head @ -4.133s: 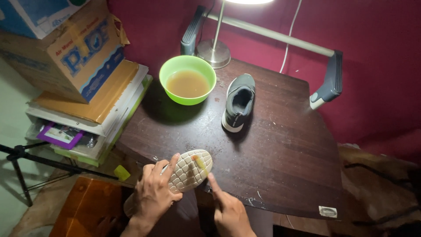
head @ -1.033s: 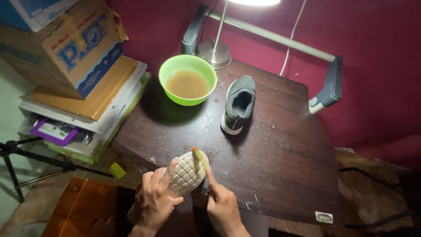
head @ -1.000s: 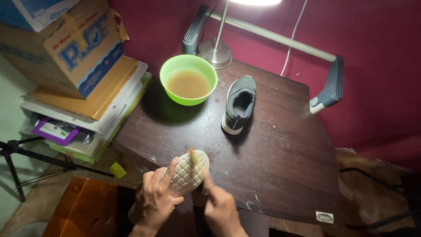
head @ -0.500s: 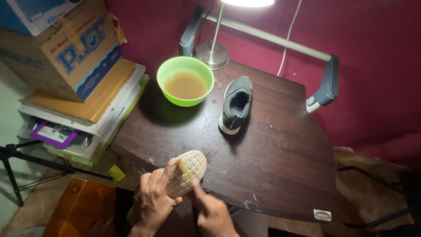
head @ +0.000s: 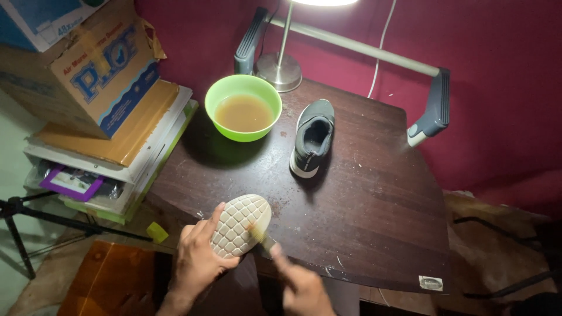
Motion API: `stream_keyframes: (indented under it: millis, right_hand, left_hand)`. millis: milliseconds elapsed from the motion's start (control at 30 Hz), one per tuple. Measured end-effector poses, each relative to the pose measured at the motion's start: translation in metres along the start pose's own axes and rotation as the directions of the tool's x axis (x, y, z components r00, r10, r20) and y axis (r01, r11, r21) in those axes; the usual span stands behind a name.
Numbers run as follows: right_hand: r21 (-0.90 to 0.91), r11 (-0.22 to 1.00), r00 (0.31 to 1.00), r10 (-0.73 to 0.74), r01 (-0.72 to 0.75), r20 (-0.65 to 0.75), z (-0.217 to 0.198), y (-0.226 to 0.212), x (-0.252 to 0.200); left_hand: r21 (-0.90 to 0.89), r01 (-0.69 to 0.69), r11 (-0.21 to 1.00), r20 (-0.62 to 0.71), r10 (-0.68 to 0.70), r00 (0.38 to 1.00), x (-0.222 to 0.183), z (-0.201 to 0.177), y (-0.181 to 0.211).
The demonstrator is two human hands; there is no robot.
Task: The person is scrubbing the upper and sole of a black and white sneaker using a toothbrush dipped in a cleaning solution from a green bowl.
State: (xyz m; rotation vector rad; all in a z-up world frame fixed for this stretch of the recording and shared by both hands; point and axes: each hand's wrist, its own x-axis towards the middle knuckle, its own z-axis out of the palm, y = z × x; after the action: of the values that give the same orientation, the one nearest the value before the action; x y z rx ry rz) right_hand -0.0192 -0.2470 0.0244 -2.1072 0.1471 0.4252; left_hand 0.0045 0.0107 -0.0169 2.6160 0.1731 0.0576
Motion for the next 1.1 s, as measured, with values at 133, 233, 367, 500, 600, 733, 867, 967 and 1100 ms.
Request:
stream_keyframes:
  millis: [133,233,367,500,600,733,867,967,1100]
  right_hand:
    - [-0.265,0.944,0.977,-0.212,0.196,-0.035,-0.003,0.036,0.015]
    - [-0.259,0.857,0.893,-0.445,0.445,0.063,0.002,0.045,0.009]
    - [-0.242,0.857,0.861,-0.493,0.455,-0.128,-0.009,0.046,0.028]
    - [-0.121,0.736,0.718,-0.677,0.666,-0.163,-0.022,0.007,-0.001]
    - [-0.064,0.598,0.601,-0.797,0.799,0.061,-0.031,0.016,0.007]
    - [0.097,0.809,0.795,-0.536,0.579,-0.284,-0.019,-0.022,-0.017]
    - [-0.350,0.511,0.534,-0.845,0.785,-0.035,-0.046,0.042,0.037]
    - [-0.037,0.996,0.827,-0.090,0.084,-0.555,-0.087,0.014,0.029]
    - [0.214,0.934,0.819,-0.123,0.287,-0.560,-0.094,0.043,0.026]
  left_hand:
    - [-0.088,0.009,0.996,-0.030,-0.012,0.999,-0.001,-0.010,0.005]
    - [-0.112,0.129,0.985,0.081,-0.120,0.989,0.001,-0.017,0.006]
    - [-0.182,0.167,0.969,0.125,-0.145,0.981,-0.005,-0.021,0.010]
    - [-0.311,0.169,0.935,0.168,-0.122,0.978,-0.006,-0.033,0.020]
    - [-0.325,0.319,0.890,0.296,-0.224,0.929,-0.007,-0.046,0.031]
    - [-0.354,0.288,0.890,0.247,-0.208,0.946,-0.006,-0.042,0.033]
    - [-0.779,0.570,0.261,0.514,-0.254,0.819,-0.008,-0.068,0.071]
    - [-0.893,0.437,-0.106,0.417,0.166,0.893,-0.001,0.001,0.005]
    - [-0.804,0.464,-0.371,0.383,0.274,0.882,-0.026,0.028,-0.001]
